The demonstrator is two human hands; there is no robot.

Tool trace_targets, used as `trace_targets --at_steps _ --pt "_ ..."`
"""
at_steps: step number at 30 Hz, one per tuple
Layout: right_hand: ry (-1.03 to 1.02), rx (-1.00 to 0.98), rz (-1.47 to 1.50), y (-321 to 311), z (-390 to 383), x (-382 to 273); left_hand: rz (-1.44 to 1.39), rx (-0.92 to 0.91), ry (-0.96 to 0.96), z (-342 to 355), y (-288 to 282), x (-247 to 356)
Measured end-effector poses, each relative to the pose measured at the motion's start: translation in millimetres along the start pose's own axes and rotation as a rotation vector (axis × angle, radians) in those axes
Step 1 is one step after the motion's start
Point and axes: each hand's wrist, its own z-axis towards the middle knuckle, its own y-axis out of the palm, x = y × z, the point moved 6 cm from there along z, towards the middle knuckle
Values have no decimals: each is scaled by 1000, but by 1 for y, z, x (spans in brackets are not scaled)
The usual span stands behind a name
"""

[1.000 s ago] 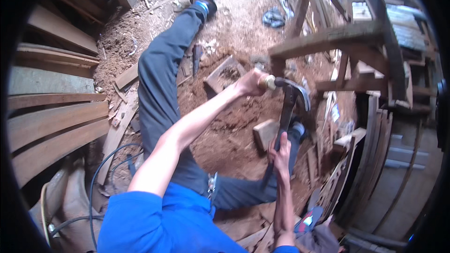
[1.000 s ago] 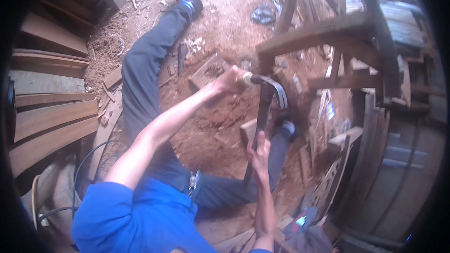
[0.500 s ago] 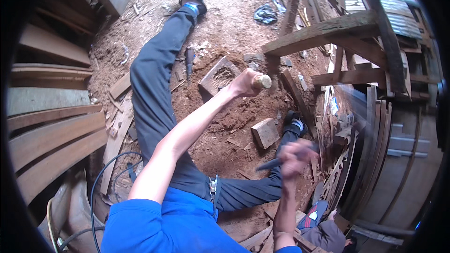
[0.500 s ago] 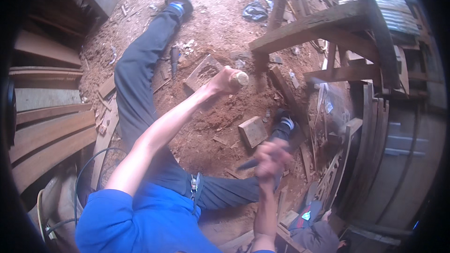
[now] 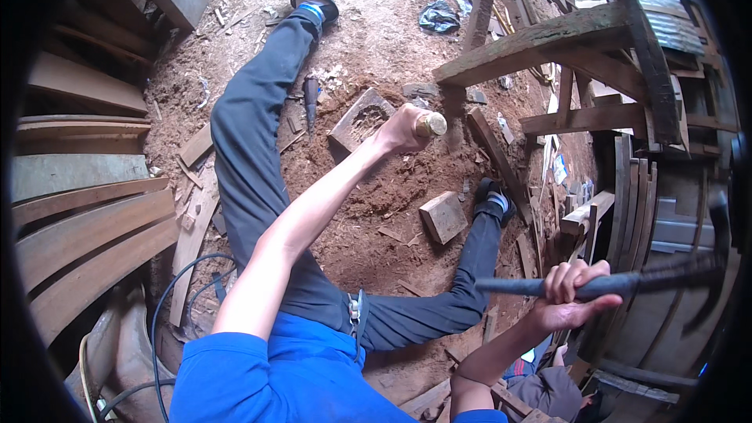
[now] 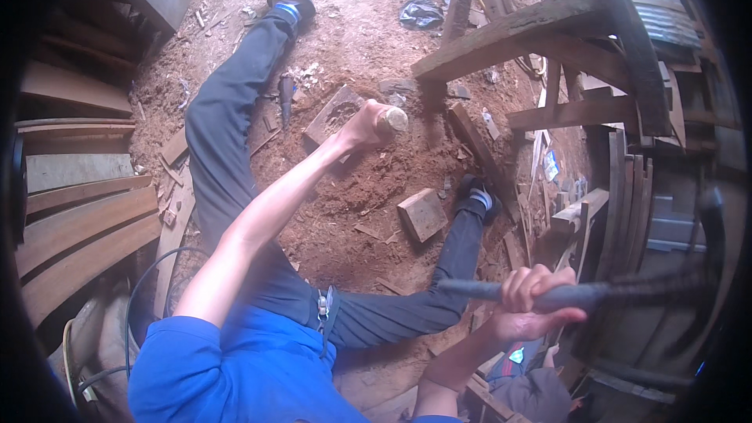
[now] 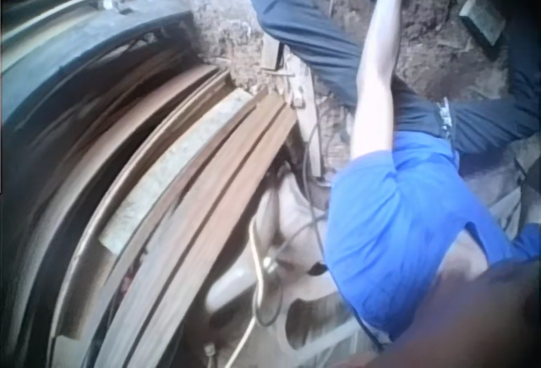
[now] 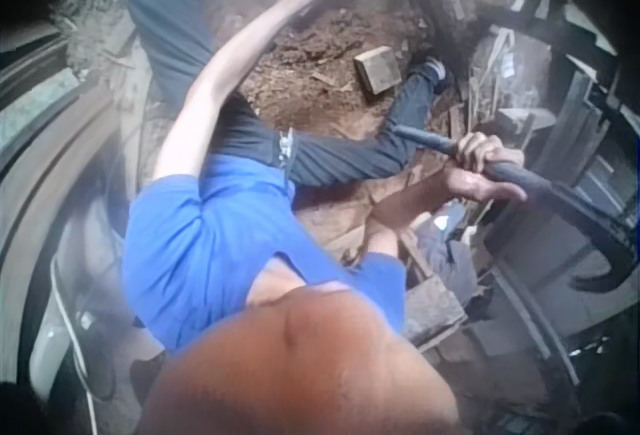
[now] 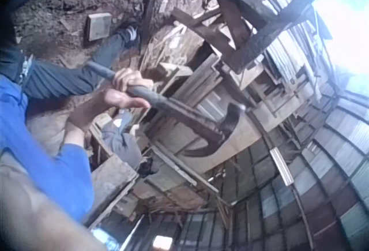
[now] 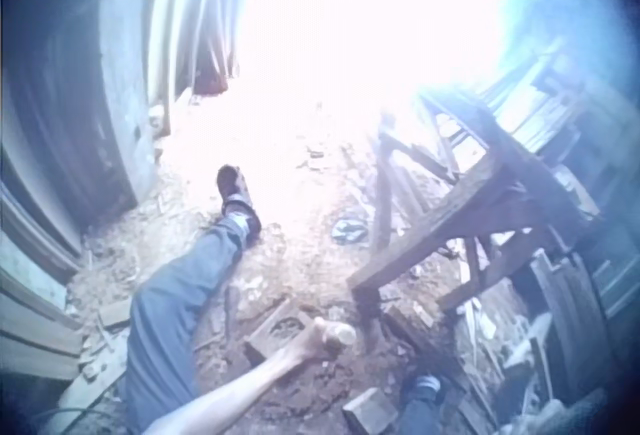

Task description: The person sits on the ground and repeatedly strikes a small wooden block with a hammer and chisel to carve a recessed area. The person adjusts the block and tool positions several times while continuing to chip away wood.

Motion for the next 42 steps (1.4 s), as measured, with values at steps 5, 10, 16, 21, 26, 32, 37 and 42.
trace_targets --at_steps 5,10,16,21,26,32,37,42 --pt "267 -23 -527 15 -35 119 52 -3 -50 2 -4 0" --pt "865 108 -56 -31 -77 163 135 106 34 5 -13 4" --pt "409 -4 236 -11 -11 27 -28 52 20 9 -4 -3" --pt "-105 -3 157 12 9 4 -18 75 -8 5 -5 -4" --pt "943 -92 -538 -2 -52 163 55 82 4 9 -4 -5" --pt "639 149 -330 -35 -27 77 -62 115 50 12 -3 -10" --pt "63 -96 112 9 34 -9 3 57 -28 11 -2 -15" --pt "735 -52 -393 8 -17 118 43 64 -91 10 -3 -13"
